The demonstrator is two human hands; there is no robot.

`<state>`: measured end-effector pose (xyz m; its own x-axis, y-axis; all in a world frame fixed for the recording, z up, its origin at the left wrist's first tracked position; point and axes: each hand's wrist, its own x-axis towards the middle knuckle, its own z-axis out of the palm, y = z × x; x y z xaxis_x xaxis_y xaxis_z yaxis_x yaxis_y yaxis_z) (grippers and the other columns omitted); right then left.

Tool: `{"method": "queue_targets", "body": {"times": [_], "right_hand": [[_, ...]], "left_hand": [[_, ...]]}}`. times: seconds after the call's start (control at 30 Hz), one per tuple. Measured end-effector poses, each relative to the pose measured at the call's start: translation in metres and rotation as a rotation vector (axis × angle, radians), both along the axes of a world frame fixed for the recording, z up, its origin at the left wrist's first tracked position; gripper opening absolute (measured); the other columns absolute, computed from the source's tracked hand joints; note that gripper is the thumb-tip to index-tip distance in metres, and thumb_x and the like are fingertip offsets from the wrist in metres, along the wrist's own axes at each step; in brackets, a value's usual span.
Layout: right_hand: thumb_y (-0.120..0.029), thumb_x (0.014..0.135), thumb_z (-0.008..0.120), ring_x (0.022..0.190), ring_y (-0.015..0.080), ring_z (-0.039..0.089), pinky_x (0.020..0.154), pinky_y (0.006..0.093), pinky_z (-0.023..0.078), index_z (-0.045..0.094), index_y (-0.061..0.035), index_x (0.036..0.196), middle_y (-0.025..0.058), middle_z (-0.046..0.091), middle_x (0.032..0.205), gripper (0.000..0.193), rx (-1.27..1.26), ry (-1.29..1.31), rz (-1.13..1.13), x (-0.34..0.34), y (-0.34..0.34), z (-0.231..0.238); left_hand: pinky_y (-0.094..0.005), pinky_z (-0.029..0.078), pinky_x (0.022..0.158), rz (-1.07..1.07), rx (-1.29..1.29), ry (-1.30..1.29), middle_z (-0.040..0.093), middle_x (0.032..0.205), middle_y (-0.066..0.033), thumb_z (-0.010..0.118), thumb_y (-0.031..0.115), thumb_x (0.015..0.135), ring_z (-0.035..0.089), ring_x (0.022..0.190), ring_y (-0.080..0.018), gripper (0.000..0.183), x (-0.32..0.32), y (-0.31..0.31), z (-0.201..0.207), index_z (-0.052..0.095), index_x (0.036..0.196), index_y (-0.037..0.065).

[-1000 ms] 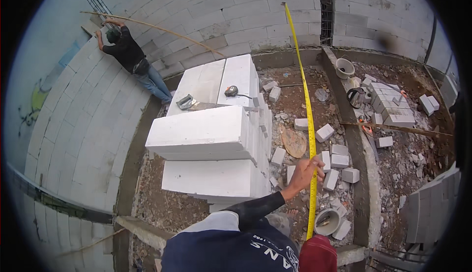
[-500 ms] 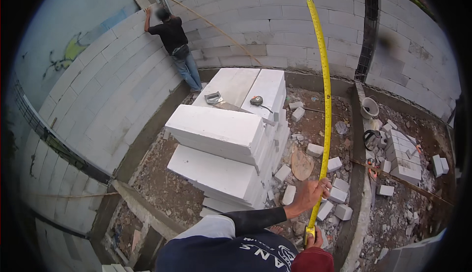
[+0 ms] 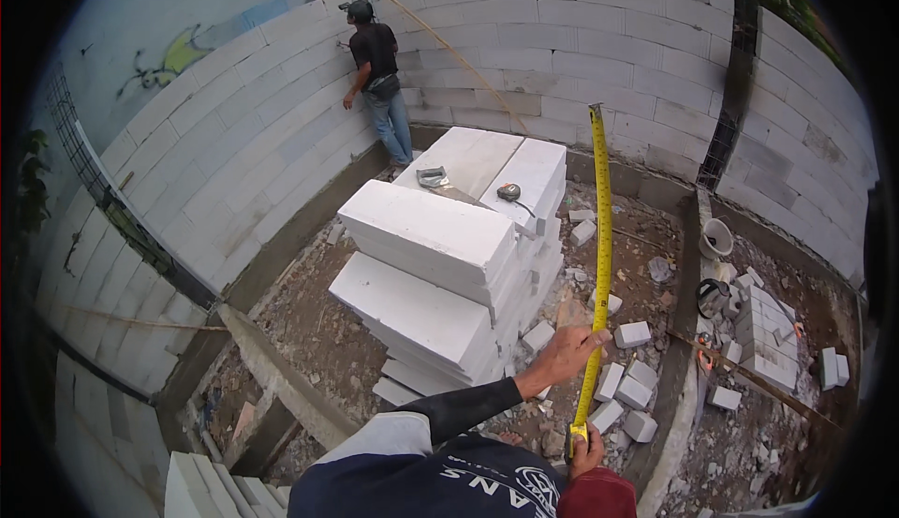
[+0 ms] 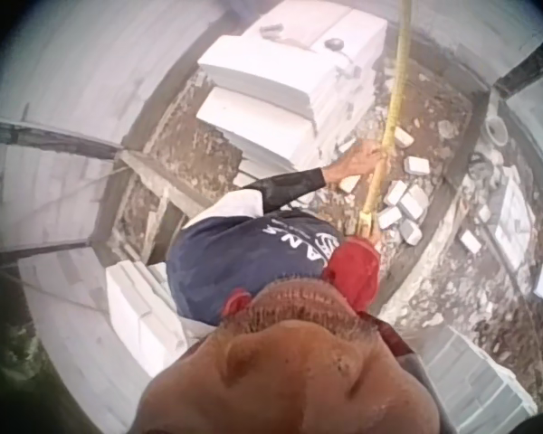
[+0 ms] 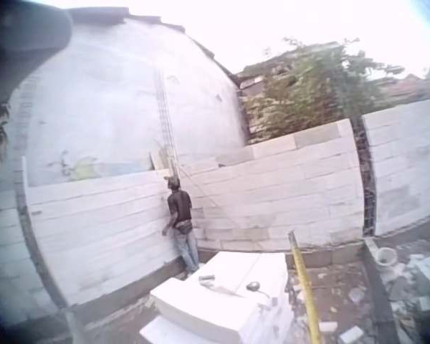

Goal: The person uses a yellow measuring tape to measure the dimensions of concrete foundations and the distance between stacks of white building blocks at a construction site.

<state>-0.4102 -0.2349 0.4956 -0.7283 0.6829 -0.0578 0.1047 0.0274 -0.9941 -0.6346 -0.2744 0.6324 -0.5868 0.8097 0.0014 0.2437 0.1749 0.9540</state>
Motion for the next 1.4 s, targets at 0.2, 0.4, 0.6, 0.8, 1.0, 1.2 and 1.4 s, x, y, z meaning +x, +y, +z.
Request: {"method": "queue_targets", "body": {"times": [0.2,0.4,0.6,0.8,1.0,1.2,1.4], "right_hand": [[-0.018,0.088,0.055,0.084,0.0178,0.057,0.077,0.0325,0.046,0.058,0.0038,0.112,0.0095,0.062,0.094,0.032,-0.01,0.04,0.06,-0.002,-0.003,0.001],[-0.02,0.086,0.058,0.084,0.017,0.057,0.077,0.032,0.046,0.06,0.0048,0.108,0.0096,0.063,0.09,0.034,0.063,0.099,0.051,-0.001,-0.009,-0.028],[-0.016,0.084,0.059,0.09,0.0183,0.059,0.083,0.0332,0.047,0.06,0.0051,0.112,0.011,0.064,0.096,0.036,0.02,0.068,0.083,-0.003,-0.019,-0.036],[-0.02,0.081,0.065,0.096,0.0218,0.063,0.087,0.0338,0.048,0.061,0.0026,0.116,0.016,0.067,0.103,0.041,0.077,-0.098,0.112,0.02,-0.001,-0.072],[-0.024,0.081,0.066,0.096,0.0248,0.066,0.087,0.0345,0.049,0.061,0.0005,0.118,0.0177,0.068,0.106,0.045,0.141,-0.054,0.09,0.037,-0.002,-0.047],[-0.024,0.083,0.066,0.1,0.0249,0.064,0.088,0.0348,0.048,0.06,0.0004,0.119,0.0179,0.067,0.108,0.044,0.162,-0.062,0.065,0.04,-0.006,-0.035],[-0.025,0.082,0.065,0.098,0.0253,0.064,0.086,0.034,0.048,0.059,0.0007,0.118,0.0165,0.065,0.107,0.045,0.231,-0.01,0.011,0.031,-0.016,-0.036]], "left_hand": [[-0.0291,0.048,0.057,0.239,0.21,0.012,0.07,0.074,-0.0074,0.05,0.027,0.1,0.061,0.064,-0.0092,0.033,0.01,-0.012,-0.018,0.069,0.1,0.001],[-0.0288,0.051,0.058,0.31,0.123,0.124,0.07,0.071,-0.0107,0.049,0.023,0.1,0.066,0.064,-0.0124,0.03,0.029,-0.032,-0.01,0.069,0.099,0.001],[-0.0288,0.051,0.057,0.363,0.184,0.071,0.07,0.072,-0.0115,0.048,0.021,0.1,0.066,0.065,-0.0136,0.03,0.023,-0.056,-0.024,0.068,0.096,-0.003],[-0.0282,0.052,0.061,0.601,0.531,-0.004,0.064,0.069,-0.0111,0.047,0.035,0.102,0.064,0.062,-0.0171,0.043,-0.028,-0.041,0.063,0.06,0.093,-0.005],[-0.026,0.049,0.052,0.625,0.55,0.075,0.061,0.065,-0.0103,0.044,0.041,0.102,0.059,0.053,-0.0153,0.048,-0.069,-0.047,0.097,0.058,0.093,-0.003],[-0.0222,0.043,0.045,0.674,0.66,0.005,0.049,0.057,-0.0029,0.043,0.042,0.102,0.049,0.045,-0.0107,0.048,-0.071,-0.023,0.104,0.058,0.093,-0.002],[-0.0213,0.04,0.044,0.654,0.701,0.069,0.048,0.056,-0.0015,0.045,0.041,0.102,0.046,0.045,-0.0083,0.046,-0.064,-0.006,0.116,0.059,0.092,-0.002]]}}
